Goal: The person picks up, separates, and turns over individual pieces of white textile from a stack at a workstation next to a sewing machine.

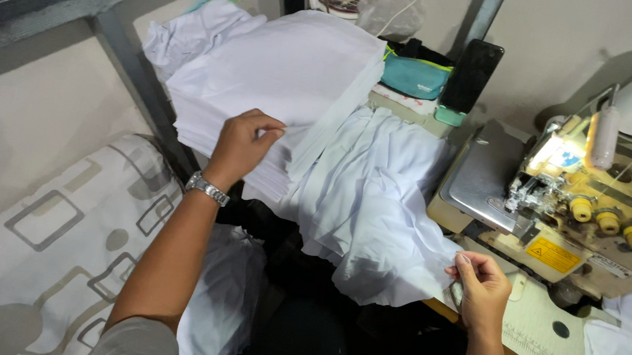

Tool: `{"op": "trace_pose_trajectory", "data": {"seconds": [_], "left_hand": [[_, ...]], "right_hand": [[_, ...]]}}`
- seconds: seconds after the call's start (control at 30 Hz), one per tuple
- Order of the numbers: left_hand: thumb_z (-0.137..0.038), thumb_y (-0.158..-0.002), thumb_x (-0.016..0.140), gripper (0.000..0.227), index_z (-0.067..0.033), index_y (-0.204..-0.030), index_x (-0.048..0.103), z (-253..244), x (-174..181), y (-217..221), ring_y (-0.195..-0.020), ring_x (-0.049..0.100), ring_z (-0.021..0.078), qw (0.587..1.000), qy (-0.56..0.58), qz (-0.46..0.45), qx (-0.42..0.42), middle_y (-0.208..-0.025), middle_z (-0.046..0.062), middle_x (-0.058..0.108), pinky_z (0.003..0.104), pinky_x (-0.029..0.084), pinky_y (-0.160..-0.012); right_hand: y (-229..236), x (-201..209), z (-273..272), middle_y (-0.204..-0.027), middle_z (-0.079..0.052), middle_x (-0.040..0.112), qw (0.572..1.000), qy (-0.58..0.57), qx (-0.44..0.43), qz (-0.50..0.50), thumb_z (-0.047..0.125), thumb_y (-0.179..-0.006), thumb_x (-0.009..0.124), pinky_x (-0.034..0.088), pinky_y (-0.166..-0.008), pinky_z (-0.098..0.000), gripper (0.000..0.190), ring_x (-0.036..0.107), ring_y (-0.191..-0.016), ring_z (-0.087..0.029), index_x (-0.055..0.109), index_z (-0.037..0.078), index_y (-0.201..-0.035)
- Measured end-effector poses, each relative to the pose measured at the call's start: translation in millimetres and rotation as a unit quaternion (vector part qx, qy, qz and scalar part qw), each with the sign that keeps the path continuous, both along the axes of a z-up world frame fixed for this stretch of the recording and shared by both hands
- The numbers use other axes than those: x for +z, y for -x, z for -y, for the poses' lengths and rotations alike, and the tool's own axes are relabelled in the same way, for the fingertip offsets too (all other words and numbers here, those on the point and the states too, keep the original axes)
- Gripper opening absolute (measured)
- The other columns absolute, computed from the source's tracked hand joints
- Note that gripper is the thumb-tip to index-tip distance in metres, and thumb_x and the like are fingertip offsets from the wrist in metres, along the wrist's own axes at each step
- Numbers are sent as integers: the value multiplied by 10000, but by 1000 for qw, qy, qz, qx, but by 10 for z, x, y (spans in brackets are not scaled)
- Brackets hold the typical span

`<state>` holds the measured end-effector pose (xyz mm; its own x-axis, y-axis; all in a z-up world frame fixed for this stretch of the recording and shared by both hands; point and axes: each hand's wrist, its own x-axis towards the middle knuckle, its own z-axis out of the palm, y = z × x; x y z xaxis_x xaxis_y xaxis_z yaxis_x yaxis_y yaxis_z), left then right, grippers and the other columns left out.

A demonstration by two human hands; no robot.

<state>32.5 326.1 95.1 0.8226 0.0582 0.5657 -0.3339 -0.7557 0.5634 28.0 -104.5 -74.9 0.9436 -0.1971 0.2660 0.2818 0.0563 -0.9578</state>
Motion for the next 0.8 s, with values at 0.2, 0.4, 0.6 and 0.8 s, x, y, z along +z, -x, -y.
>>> {"op": "trace_pose_trajectory", "data": {"seconds": [0.2, 0.4, 0.6, 0.8], "left_hand": [[-94, -769, 805, 131, -46, -862, 726, -87, -30, -112, -726, 566, 163, 994, 100, -34, 10, -726, 65, 624, 313, 474, -677], [-104, -869, 701, 91, -97, -936, 763, -127, -52, -144, -702, 486, 82, 984, 162, -73, -13, -689, -1, 587, 245, 429, -633], [-81, -765, 760, 124, -107, -886, 758, -88, -8, -132, -705, 562, 109, 987, 140, -78, 20, -721, 28, 660, 267, 469, -654], [-59, -843, 681, 167, -129, -968, 767, 20, 78, -78, -721, 619, 145, 991, 86, -90, 41, -794, 58, 725, 298, 496, -673]], "right_hand": [[-11, -11, -2, -736, -136, 648, 1000, 3, -5, 0, 6, -924, 681, 544, -626, -255, 88, 671, -657, -184, 668, -42, -997], [-2, 9, -10, -695, -145, 639, 1000, 9, -5, 2, 0, -918, 681, 533, -615, -254, 85, 667, -637, -186, 668, -43, -990], [-21, -29, 10, -700, -142, 642, 1000, 8, -4, 5, 4, -914, 688, 531, -619, -250, 86, 670, -641, -183, 668, -39, -986], [16, 34, -5, -668, -152, 635, 1000, 15, -5, 2, 9, -918, 685, 523, -619, -248, 91, 664, -636, -182, 665, -42, -990]]}}
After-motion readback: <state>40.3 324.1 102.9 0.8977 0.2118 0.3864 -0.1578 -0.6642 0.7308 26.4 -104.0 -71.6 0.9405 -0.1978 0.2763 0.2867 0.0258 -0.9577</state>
